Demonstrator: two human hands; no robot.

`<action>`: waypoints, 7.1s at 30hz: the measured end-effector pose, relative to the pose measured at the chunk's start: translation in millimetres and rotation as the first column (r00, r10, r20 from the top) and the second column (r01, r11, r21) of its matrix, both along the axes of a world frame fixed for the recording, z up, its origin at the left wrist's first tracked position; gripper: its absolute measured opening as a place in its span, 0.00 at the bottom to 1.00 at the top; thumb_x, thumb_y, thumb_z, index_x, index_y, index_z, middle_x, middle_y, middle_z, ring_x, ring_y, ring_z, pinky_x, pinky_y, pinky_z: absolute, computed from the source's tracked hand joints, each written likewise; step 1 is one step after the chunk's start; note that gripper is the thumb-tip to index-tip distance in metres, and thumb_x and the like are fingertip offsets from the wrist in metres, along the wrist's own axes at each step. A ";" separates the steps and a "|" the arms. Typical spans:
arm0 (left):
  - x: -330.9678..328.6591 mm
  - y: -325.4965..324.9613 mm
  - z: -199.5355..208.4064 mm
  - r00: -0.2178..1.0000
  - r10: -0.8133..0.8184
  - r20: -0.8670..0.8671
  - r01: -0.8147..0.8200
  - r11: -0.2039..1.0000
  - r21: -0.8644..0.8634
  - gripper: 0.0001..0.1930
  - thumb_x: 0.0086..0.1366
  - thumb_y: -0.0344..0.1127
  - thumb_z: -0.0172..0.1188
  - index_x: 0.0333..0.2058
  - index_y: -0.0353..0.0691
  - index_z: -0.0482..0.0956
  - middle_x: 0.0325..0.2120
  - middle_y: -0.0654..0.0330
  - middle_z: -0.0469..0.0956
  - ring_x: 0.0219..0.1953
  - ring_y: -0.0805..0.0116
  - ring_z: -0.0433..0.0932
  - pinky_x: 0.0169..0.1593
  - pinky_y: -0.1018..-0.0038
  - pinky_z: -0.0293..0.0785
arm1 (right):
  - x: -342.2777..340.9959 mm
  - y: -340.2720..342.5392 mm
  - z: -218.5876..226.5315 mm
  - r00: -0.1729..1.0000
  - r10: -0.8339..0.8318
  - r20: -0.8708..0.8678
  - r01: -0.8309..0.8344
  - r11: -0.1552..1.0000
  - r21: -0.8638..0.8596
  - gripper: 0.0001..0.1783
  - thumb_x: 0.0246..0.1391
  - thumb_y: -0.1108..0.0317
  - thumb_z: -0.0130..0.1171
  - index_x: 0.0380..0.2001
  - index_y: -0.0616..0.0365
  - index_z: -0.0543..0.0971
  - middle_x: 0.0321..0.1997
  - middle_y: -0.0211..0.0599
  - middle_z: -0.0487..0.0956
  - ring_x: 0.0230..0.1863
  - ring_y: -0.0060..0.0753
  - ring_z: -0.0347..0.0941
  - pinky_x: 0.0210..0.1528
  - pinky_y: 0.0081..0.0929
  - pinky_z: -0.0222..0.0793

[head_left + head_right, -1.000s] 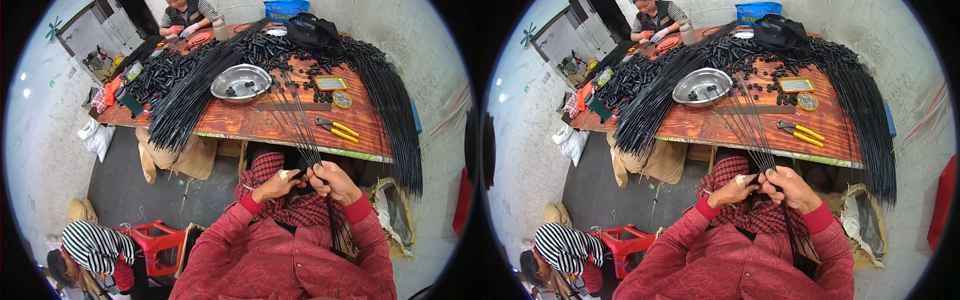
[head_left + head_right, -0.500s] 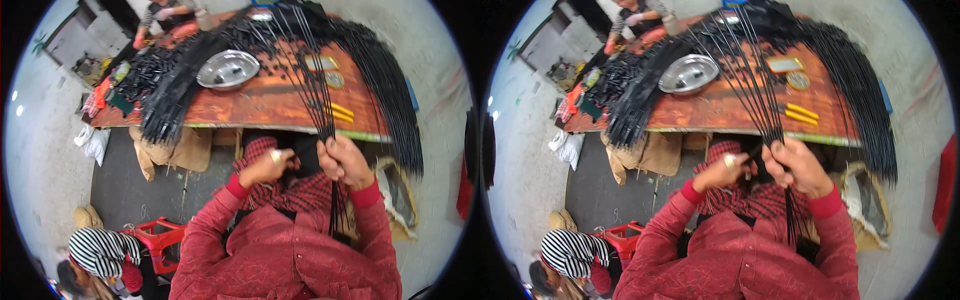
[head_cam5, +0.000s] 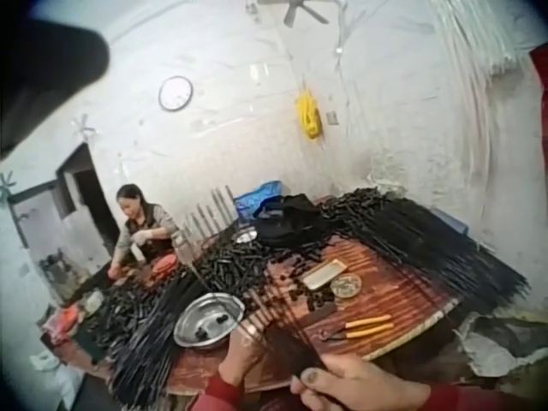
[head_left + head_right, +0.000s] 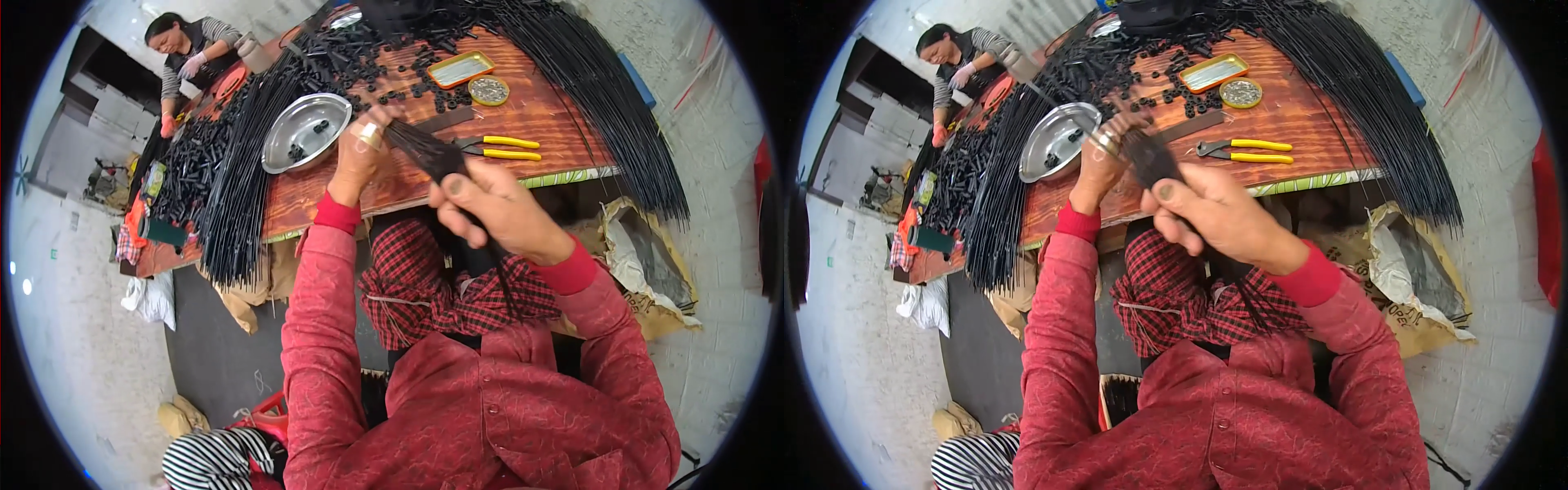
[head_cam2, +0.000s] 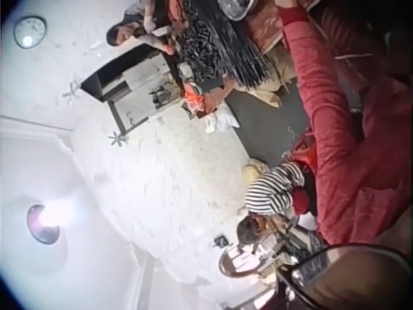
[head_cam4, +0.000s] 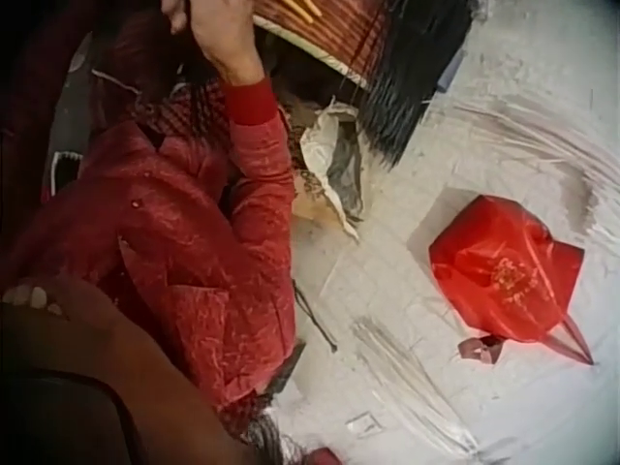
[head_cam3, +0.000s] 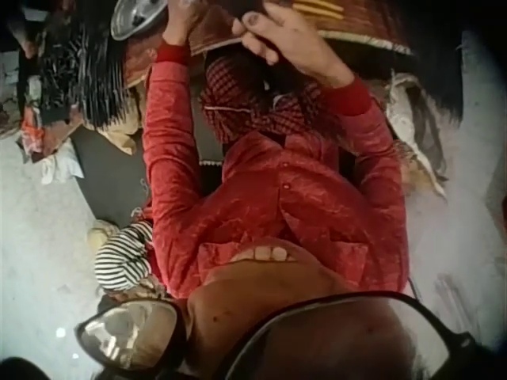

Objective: The recorder is assembling black rod bundles with plastic connectors at a workbench.

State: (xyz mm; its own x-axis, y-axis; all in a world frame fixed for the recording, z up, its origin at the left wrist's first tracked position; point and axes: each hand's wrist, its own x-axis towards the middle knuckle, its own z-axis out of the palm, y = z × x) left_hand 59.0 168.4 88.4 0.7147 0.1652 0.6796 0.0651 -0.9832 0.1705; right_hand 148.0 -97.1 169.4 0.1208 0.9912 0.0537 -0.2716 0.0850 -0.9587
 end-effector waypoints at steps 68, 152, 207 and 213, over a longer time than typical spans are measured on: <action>-12.2 -44.2 -20.4 0.807 -0.233 -0.542 0.195 0.972 -0.128 0.30 0.62 0.61 0.59 0.58 0.52 0.79 0.69 0.50 0.58 0.69 0.44 0.56 0.67 0.50 0.53 | -15.0 70.5 -221.0 0.944 -0.176 0.280 0.147 0.982 0.120 0.16 0.70 0.59 0.46 0.36 0.61 0.74 0.23 0.37 0.79 0.28 0.39 0.80 0.32 0.34 0.75; -44.0 -72.1 84.8 0.938 -0.335 0.096 0.308 0.669 -0.677 0.23 0.56 0.29 0.69 0.52 0.34 0.79 0.47 0.55 0.83 0.50 0.61 0.81 0.55 0.68 0.75 | 26.4 101.1 -112.2 0.515 -0.479 0.711 0.075 0.852 0.519 0.18 0.49 0.54 0.69 0.25 0.58 0.76 0.27 0.39 0.74 0.32 0.49 0.76 0.31 0.42 0.67; -58.0 -79.2 82.7 0.991 -0.071 0.115 0.134 0.634 -0.762 0.13 0.64 0.21 0.63 0.47 0.28 0.80 0.38 0.49 0.85 0.43 0.65 0.84 0.52 0.73 0.77 | 33.4 81.5 -123.7 0.472 -0.303 0.828 0.021 0.943 0.333 0.08 0.49 0.66 0.66 0.31 0.57 0.82 0.31 0.41 0.78 0.37 0.48 0.77 0.40 0.44 0.72; -59.0 -80.0 80.1 0.985 -0.086 0.148 0.170 0.596 -0.785 0.13 0.64 0.21 0.62 0.47 0.27 0.80 0.39 0.49 0.84 0.43 0.65 0.84 0.51 0.74 0.78 | 24.0 79.4 -127.8 0.483 -0.314 0.817 0.066 0.944 0.323 0.10 0.48 0.67 0.67 0.34 0.56 0.83 0.32 0.40 0.79 0.37 0.47 0.78 0.40 0.42 0.73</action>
State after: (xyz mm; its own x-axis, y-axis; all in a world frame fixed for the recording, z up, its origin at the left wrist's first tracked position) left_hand 0.0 88.4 168.5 0.7183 0.5794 0.3852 -0.1066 -0.4554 0.8839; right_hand 172.0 -17.8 41.6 0.0774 0.8924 0.4446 0.7111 0.2631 -0.6520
